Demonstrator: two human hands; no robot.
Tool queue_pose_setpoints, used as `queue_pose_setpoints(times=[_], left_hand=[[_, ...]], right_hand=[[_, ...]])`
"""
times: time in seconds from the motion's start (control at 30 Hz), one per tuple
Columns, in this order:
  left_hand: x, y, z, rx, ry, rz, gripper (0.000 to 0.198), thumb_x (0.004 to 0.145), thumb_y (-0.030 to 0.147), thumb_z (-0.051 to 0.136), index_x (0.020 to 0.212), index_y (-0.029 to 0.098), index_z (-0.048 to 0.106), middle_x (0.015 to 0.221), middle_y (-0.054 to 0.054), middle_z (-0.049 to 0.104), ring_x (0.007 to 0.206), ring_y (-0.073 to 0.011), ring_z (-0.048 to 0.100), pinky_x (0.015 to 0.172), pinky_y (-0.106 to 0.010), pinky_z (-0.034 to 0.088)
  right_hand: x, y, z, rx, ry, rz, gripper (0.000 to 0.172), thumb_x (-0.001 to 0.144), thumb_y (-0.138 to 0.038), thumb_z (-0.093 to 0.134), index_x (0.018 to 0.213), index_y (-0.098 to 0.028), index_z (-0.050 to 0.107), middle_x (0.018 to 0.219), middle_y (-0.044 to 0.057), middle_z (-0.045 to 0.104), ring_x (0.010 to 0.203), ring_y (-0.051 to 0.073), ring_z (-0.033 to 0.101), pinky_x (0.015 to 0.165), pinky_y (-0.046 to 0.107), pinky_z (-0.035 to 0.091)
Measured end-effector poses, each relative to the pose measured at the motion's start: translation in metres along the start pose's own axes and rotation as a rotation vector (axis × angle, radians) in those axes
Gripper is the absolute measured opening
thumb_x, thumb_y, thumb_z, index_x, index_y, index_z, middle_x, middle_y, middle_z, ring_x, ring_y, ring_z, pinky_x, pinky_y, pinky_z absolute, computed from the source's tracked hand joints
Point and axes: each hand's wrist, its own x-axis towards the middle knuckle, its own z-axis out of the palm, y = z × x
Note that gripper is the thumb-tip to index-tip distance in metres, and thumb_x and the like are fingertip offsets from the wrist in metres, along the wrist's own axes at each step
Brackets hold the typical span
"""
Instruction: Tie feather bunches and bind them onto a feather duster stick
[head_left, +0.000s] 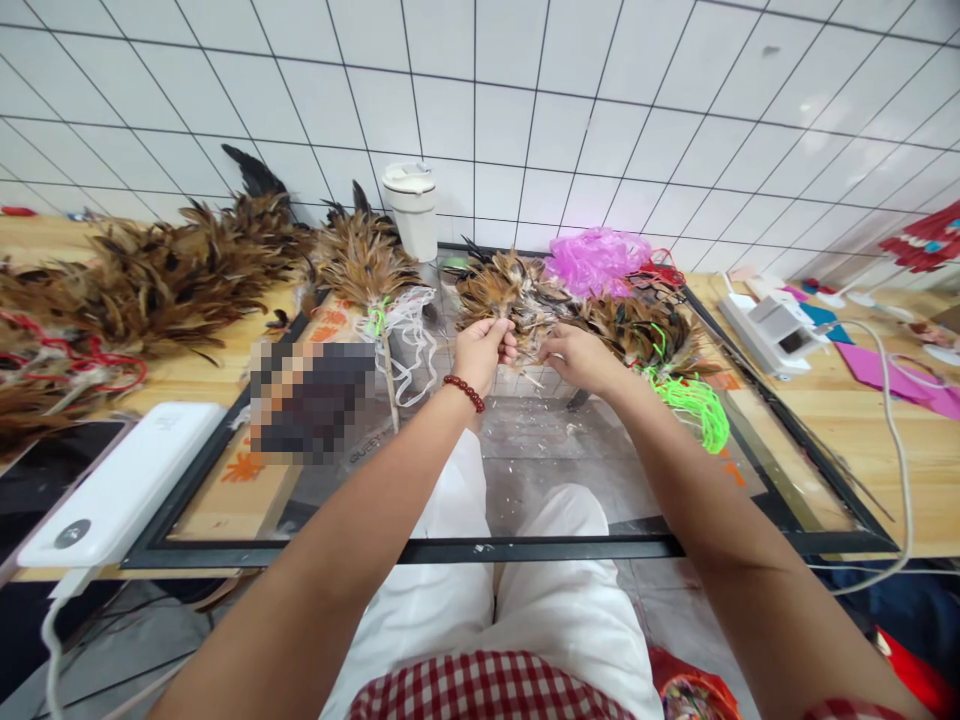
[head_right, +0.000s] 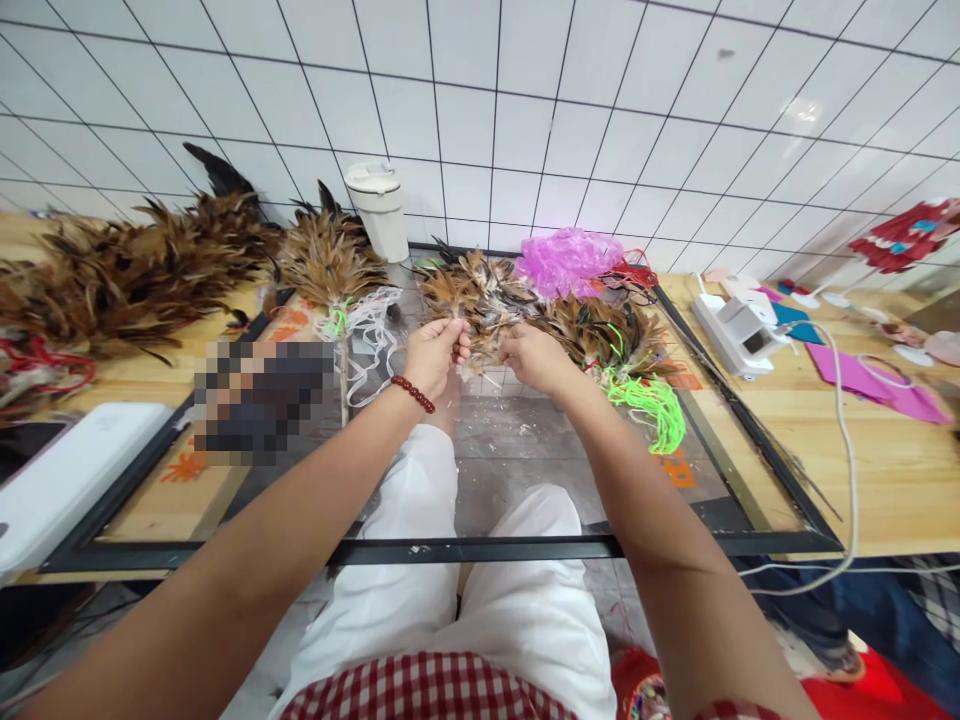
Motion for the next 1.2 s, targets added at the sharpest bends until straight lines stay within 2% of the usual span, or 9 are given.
queue_pose_setpoints(times=[0.07,0.13,0.27,0.37,0.6,0.77,0.87,1.03,1.2], left_hand=[[0.0,0.0,0.0,0.002,0.0,-0.001,0.015,0.086,0.017,0.054,0.073,0.012,0.058,0.051,0.003,0.054,0.038,-0.0048,0.048,0.038,-0.016,0.034],[-0.002,0.001,0.001,0.007,0.001,-0.007,0.015,0.086,0.018,0.054,0.073,0.012,0.058,0.053,0.003,0.055,0.039,-0.0048,0.049,0.039,-0.016,0.035],[-0.006,0.004,0.003,0.013,-0.009,-0.056,0.014,0.087,0.018,0.054,0.075,0.011,0.057,0.063,0.0,0.062,0.043,-0.0046,0.053,0.042,-0.016,0.04],[-0.01,0.007,0.005,0.026,-0.038,-0.108,0.014,0.086,0.019,0.056,0.076,0.011,0.058,0.07,-0.003,0.066,0.047,-0.0054,0.056,0.045,-0.017,0.043],[-0.014,0.007,0.009,0.117,-0.109,-0.206,0.015,0.086,0.017,0.056,0.075,0.01,0.061,0.063,-0.003,0.064,0.046,-0.0079,0.058,0.045,-0.019,0.044],[-0.01,0.003,0.005,0.19,-0.151,-0.168,0.018,0.085,0.014,0.058,0.067,0.01,0.061,0.054,-0.001,0.059,0.043,-0.0065,0.054,0.044,-0.018,0.043],[-0.008,0.002,0.003,0.309,-0.198,-0.119,0.022,0.084,0.011,0.056,0.063,0.01,0.059,0.05,0.001,0.056,0.039,-0.0048,0.05,0.04,-0.016,0.038],[-0.008,0.0,0.002,0.408,-0.243,-0.077,0.021,0.083,0.007,0.055,0.062,0.011,0.06,0.048,0.002,0.054,0.036,-0.0039,0.047,0.037,-0.015,0.035],[-0.007,0.003,0.002,0.238,-0.143,-0.117,0.018,0.085,0.011,0.053,0.069,0.011,0.061,0.052,0.002,0.055,0.039,-0.0055,0.051,0.038,-0.016,0.037]], right_hand=[[0.002,-0.001,0.0,0.113,0.099,0.105,0.011,0.074,-0.012,0.059,0.075,-0.016,0.069,0.082,0.006,0.064,0.079,0.017,0.058,0.078,0.029,0.044],[0.005,-0.001,-0.002,0.408,0.201,0.271,0.006,0.075,-0.02,0.064,0.07,-0.016,0.065,0.069,0.003,0.062,0.065,0.014,0.056,0.067,0.027,0.045],[0.007,-0.004,-0.008,1.077,0.223,0.491,0.027,0.064,-0.035,0.079,0.072,-0.016,0.062,0.059,-0.001,0.062,0.05,0.008,0.053,0.051,0.021,0.044],[0.008,-0.008,-0.006,1.286,0.231,0.483,0.039,0.049,-0.033,0.088,0.073,-0.015,0.062,0.061,0.0,0.066,0.055,0.009,0.059,0.052,0.019,0.048],[0.014,-0.027,0.014,1.236,0.383,0.388,0.037,0.052,-0.034,0.086,0.073,-0.016,0.061,0.065,0.001,0.069,0.06,0.011,0.066,0.059,0.023,0.056],[0.015,-0.033,0.018,1.159,0.372,0.368,0.032,0.056,-0.034,0.082,0.072,-0.017,0.06,0.063,0.001,0.068,0.058,0.013,0.065,0.06,0.027,0.056],[0.015,-0.029,0.018,1.04,0.378,0.325,0.027,0.059,-0.032,0.079,0.069,-0.017,0.06,0.061,0.0,0.065,0.056,0.012,0.061,0.058,0.027,0.053],[0.014,-0.009,0.014,0.796,0.492,0.273,0.016,0.066,-0.029,0.069,0.074,-0.017,0.062,0.065,-0.001,0.063,0.058,0.011,0.058,0.059,0.026,0.048],[0.011,-0.002,0.009,0.763,0.345,0.322,0.02,0.066,-0.032,0.071,0.075,-0.015,0.066,0.063,0.0,0.063,0.056,0.011,0.055,0.057,0.026,0.045]])
